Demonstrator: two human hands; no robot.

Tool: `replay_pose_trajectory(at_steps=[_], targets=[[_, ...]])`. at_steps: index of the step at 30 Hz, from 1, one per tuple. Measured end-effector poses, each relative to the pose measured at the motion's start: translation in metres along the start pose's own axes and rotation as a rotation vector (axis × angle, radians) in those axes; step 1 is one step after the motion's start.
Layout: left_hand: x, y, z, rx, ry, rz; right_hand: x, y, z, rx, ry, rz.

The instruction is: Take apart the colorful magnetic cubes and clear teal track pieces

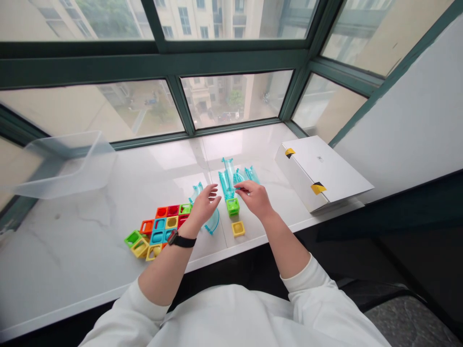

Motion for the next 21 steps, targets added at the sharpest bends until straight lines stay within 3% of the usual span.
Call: replay_pose_trajectory(at_steps=[8, 21], targets=[[-0.02, -0.009, -0.002, -0.185, -0.45, -0.065, -0.01, -0.015, 0.032, -0.065, 0.067, -0.05], [-0.032, -0.013, -0.011, -0.194, -0.458, -0.07, -0.02, -0.029, 0.046, -0.069, 0.176, -0.154]])
Point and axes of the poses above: each hand's wrist, its own y-axis away from the middle knuckle, its own x-axis out of the back of the hand, z = x × y, the point moved 2 cm from there along -y, towards the middle knuckle, and after that the axes turned 1 degree about -y, right-handed, at the moved point
